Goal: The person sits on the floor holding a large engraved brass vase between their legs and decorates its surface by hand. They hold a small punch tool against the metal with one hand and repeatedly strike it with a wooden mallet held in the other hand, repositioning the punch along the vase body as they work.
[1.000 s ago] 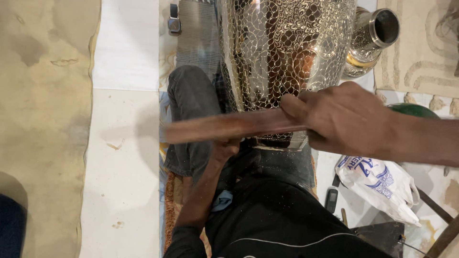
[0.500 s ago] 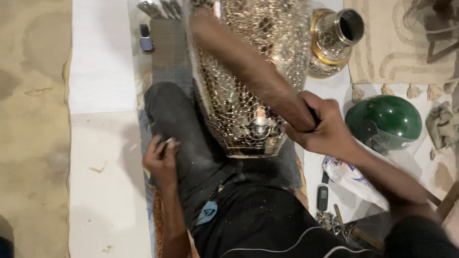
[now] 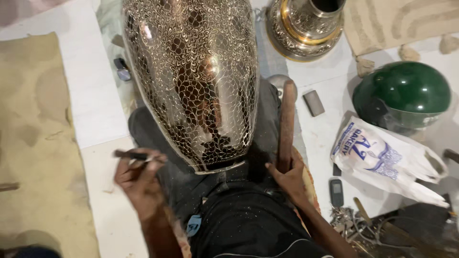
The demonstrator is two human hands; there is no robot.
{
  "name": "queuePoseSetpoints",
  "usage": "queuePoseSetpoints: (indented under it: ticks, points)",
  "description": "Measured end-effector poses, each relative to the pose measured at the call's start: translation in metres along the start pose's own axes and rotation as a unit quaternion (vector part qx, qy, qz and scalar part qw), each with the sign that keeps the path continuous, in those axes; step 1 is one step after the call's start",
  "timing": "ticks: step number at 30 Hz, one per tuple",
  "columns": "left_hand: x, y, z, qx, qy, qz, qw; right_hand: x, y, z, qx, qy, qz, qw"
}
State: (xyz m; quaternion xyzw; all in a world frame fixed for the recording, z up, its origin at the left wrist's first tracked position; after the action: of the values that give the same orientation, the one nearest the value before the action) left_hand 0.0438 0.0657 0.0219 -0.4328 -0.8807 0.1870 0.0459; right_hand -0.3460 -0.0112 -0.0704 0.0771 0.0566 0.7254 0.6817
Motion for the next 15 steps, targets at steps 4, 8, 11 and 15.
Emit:
queuePoseSetpoints:
  ticks: [4, 8, 11, 15]
  points:
    - [0.015, -0.087, -0.007, -0.135, 0.053, 0.041, 0.989, -0.009, -0.001, -0.021, -0.004, -0.113, -0.002, 0.994]
    - [0.022, -0.152, -0.010, -0.150, -0.104, 0.095, 0.979, -0.023, -0.006, 0.010, 0.133, 0.064, 0.016, 0.989]
    - [0.026, -0.152, 0.006, -0.258, -0.049, 0.042, 0.964, -0.032, -0.011, 0.026, 0.090, 0.074, 0.033, 0.993]
    - [0.032, -0.146, 0.003, -0.327, -0.103, 0.020, 0.939, -0.047, -0.023, 0.046, 0.029, 0.022, 0.105, 0.994]
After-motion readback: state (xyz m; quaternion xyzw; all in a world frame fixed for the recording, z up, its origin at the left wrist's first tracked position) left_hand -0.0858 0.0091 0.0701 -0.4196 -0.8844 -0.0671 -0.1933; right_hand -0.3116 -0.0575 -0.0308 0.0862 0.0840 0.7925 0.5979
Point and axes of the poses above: each hand's wrist, its own x-axis away from the middle knuckle, its own y-axis out of the back of the hand, z = x × y, the point moved 7 cm from there along -x, towards the middle knuckle, and after that the axes turned 14 degrees about -x, right-handed, at the moved point
